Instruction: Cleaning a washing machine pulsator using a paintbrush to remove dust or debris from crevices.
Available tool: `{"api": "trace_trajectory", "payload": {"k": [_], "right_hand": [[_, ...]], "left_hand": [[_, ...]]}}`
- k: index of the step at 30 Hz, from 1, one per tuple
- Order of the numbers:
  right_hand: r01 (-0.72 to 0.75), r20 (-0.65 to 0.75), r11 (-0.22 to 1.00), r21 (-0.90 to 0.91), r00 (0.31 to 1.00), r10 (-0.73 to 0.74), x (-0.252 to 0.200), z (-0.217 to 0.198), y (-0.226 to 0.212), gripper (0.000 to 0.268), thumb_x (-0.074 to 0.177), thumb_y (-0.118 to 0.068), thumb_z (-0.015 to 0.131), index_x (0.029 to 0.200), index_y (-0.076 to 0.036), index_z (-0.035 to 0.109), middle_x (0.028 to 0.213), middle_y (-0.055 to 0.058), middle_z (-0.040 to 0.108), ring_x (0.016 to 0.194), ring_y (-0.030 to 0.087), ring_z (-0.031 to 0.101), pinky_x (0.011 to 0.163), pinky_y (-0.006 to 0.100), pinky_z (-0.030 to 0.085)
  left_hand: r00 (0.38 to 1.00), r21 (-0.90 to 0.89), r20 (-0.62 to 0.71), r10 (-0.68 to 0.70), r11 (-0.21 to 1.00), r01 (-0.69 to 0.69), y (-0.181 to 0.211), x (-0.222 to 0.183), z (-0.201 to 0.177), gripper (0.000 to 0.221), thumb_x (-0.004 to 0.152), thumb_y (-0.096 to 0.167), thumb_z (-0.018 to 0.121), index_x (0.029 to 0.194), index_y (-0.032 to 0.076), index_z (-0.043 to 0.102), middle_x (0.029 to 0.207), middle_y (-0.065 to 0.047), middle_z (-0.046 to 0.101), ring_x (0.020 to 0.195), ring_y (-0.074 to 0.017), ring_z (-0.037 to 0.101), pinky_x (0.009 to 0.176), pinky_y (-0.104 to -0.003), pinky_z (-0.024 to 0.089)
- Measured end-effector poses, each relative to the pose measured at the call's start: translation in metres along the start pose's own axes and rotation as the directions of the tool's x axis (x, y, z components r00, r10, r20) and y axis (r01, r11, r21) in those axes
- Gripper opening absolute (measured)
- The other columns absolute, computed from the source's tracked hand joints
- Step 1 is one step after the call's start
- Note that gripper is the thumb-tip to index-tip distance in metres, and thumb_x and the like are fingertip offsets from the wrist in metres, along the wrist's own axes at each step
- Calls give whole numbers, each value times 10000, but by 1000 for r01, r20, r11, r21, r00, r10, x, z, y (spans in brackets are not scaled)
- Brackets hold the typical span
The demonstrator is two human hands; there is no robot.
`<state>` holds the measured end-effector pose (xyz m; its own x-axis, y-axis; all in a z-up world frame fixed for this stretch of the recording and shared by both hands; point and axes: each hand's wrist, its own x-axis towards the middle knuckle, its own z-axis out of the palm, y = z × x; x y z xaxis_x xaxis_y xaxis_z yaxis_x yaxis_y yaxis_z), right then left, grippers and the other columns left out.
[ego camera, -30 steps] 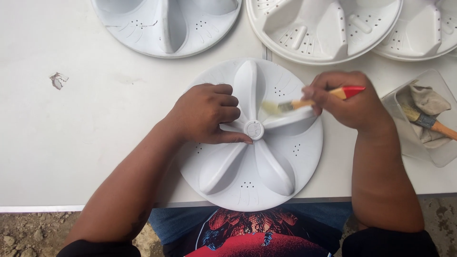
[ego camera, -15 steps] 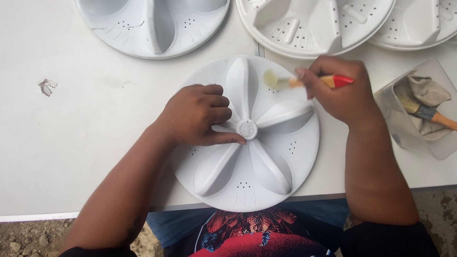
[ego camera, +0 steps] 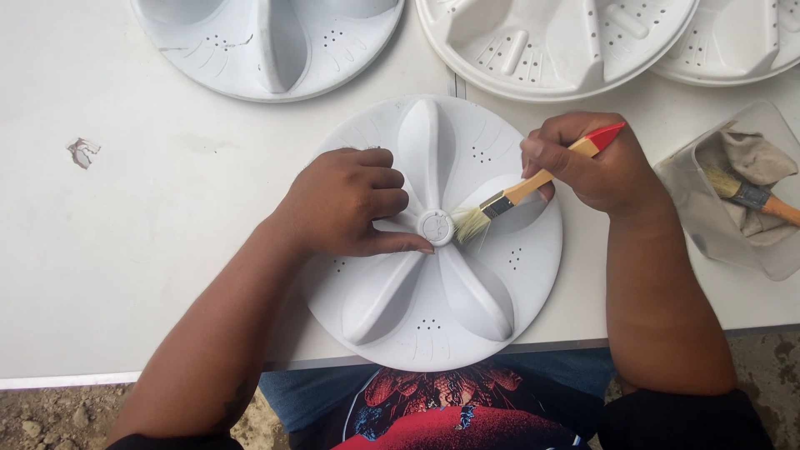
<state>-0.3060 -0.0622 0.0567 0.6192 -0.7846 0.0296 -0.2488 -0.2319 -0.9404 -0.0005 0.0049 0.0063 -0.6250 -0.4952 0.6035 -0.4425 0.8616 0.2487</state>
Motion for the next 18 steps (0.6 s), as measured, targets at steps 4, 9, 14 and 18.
{"api": "trace_trajectory", "payload": {"k": [4, 9, 14, 18], "right_hand": [[101, -147, 935, -341, 976, -159, -8, 2, -14, 315, 1101, -96, 588, 833, 32, 694, 728, 96, 643, 698, 173, 615, 684, 279, 465], [292, 345, 953, 85, 888, -303, -9, 0, -22, 244, 950, -155, 591, 748, -52, 680, 621, 32, 647, 599, 139, 634, 553, 223, 527], [338, -119, 738, -584, 864, -489, -11, 8, -16, 343, 1098, 82, 688, 772, 67, 579, 727, 141, 571, 692, 259, 531, 690, 369, 423], [378, 298, 925, 33, 880, -370, -11, 6, -36, 217, 931, -94, 618, 743, -6, 681, 655, 76, 680, 569, 183, 622, 622, 289, 539]], "left_hand": [[1000, 8, -9, -6, 1000, 6, -2, -1, 1, 624, 959, 543, 771, 635, 98, 478, 594, -12, 438, 617, -250, 454, 490, -377, 314], [1000, -15, 8, -5, 1000, 6, -2, 0, -1, 618, 967, 526, 765, 641, 98, 460, 605, -16, 438, 614, -257, 444, 502, -385, 317], [1000, -9, 3, -5, 1000, 5, 0, 1, -1, 630, 961, 529, 781, 633, 100, 457, 597, -12, 416, 611, -250, 431, 489, -379, 299], [1000, -4, 19, -13, 1000, 13, -1, 2, -3, 624, 962, 532, 773, 638, 100, 462, 609, -18, 445, 617, -259, 453, 507, -387, 326]]}}
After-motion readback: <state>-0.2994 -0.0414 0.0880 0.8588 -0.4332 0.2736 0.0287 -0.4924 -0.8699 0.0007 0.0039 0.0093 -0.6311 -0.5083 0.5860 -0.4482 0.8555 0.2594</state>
